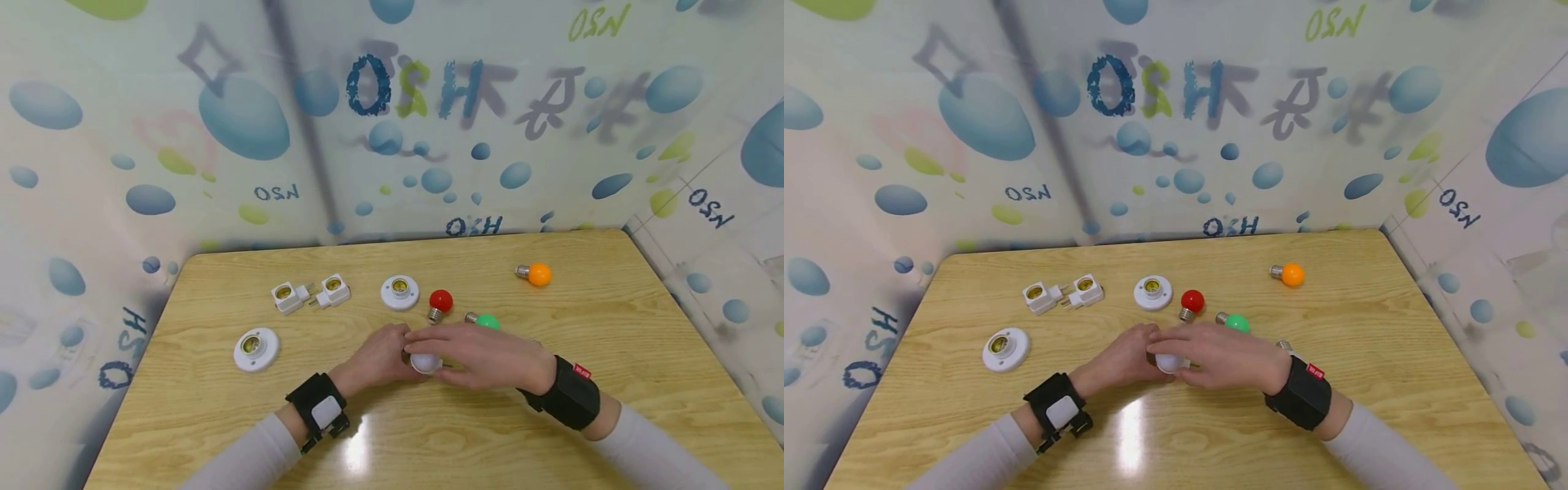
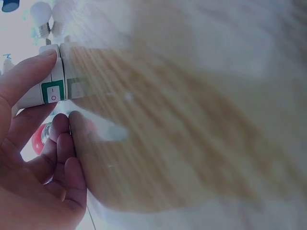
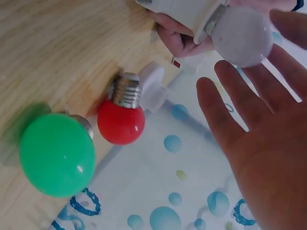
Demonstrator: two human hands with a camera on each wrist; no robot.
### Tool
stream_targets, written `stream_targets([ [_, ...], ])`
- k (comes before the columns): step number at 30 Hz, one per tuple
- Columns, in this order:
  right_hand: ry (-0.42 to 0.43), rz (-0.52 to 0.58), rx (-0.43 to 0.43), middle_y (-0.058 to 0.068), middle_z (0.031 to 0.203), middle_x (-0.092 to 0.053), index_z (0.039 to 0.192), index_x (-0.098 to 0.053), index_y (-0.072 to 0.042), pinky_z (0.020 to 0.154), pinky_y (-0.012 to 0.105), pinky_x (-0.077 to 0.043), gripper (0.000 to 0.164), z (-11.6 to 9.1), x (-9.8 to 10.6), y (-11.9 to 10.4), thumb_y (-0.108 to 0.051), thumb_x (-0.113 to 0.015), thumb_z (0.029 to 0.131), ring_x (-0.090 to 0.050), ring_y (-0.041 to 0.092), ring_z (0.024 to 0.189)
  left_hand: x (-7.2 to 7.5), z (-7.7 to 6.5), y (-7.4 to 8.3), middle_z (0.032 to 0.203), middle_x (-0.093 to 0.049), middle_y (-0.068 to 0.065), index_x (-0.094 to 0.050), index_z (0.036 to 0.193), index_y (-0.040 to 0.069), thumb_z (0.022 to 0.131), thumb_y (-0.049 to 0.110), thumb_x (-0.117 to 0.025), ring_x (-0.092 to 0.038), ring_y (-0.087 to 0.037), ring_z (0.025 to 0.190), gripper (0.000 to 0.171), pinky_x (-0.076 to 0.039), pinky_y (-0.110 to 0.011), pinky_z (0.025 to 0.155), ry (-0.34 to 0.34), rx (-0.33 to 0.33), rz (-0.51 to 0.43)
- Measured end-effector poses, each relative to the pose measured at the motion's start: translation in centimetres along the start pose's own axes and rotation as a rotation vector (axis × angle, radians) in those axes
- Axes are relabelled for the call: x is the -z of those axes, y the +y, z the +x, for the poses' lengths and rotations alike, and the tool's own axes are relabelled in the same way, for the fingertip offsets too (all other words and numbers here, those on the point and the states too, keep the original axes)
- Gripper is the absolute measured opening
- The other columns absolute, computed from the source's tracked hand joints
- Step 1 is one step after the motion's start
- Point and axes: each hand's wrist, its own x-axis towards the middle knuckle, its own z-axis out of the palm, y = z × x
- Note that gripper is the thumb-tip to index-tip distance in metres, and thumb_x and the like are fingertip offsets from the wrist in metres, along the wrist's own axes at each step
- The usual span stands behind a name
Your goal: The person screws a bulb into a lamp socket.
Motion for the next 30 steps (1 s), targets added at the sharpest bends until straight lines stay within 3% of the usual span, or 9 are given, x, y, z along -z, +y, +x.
stream_targets([
  [3, 0.016, 0.011, 0.023, -0.006, 0.141, -0.051, 0.138, -0.055, -0.017, 0.100, 0.033, -0.042, 0.044, 0.1, -0.4, 0.1, -0.021, -0.060, 0.095, -0.049, 0.011, 0.124, 0.0, 0.0, 0.0, 0.081, -0.055, 0.009, -0.067, 0.091, 0.018, 0.067, 0.038, -0.083, -0.050, -0.008, 0.071, 0.035, -0.042, -0.021, 0.059, 0.002, 0.028, -0.012],
  [6, 0.065, 0.009, 0.044, -0.005, 0.134, -0.055, 0.134, -0.058, -0.015, 0.097, 0.031, -0.044, 0.040, 0.2, -0.7, 0.2, -0.018, -0.062, 0.094, -0.053, 0.010, 0.117, 0.0, 0.0, 0.0, 0.082, -0.055, 0.009, -0.069, 0.092, 0.017, 0.068, 0.038, -0.083, -0.050, -0.007, 0.073, 0.035, -0.042, -0.020, 0.061, 0.006, 0.012, -0.008],
  [13, 0.169, -0.086, 0.081, -0.005, 0.112, -0.056, 0.122, -0.061, -0.015, 0.083, 0.025, -0.047, 0.036, 0.7, -1.3, 0.5, -0.033, -0.064, 0.091, -0.052, 0.008, 0.096, 0.0, 0.2, -0.2, 0.081, -0.057, 0.008, -0.073, 0.085, 0.016, 0.069, 0.039, -0.081, -0.052, -0.007, 0.072, 0.029, -0.042, -0.018, 0.061, 0.034, -0.027, 0.034],
  [23, 0.268, -0.191, -0.049, -0.009, 0.090, -0.048, 0.100, -0.054, -0.018, 0.068, 0.021, -0.043, 0.048, 1.4, -2.4, 0.6, -0.063, -0.058, 0.083, -0.045, 0.006, 0.080, 0.3, 0.2, -0.1, 0.086, -0.059, 0.006, -0.077, 0.082, 0.016, 0.070, 0.038, -0.081, -0.049, -0.009, 0.076, 0.026, -0.039, -0.022, 0.064, 0.000, -0.016, 0.056],
  [27, 0.285, -0.196, -0.071, -0.009, 0.090, -0.048, 0.100, -0.054, -0.017, 0.067, 0.022, -0.043, 0.052, 1.4, -2.7, 0.5, -0.066, -0.058, 0.081, -0.045, 0.006, 0.079, 0.2, 0.2, -0.1, 0.086, -0.060, 0.005, -0.076, 0.080, 0.015, 0.069, 0.037, -0.082, -0.050, -0.010, 0.076, 0.025, -0.040, -0.022, 0.064, 0.004, -0.006, 0.063],
  [30, 0.263, -0.175, -0.095, -0.006, 0.101, -0.054, 0.111, -0.057, -0.014, 0.074, 0.025, -0.047, 0.061, 1.2, -2.7, 0.5, -0.067, -0.055, 0.082, -0.048, 0.008, 0.087, 0.1, 0.2, -0.1, 0.085, -0.059, 0.005, -0.076, 0.080, 0.015, 0.069, 0.037, -0.082, -0.049, -0.010, 0.075, 0.026, -0.040, -0.022, 0.064, 0.000, -0.003, 0.057],
])
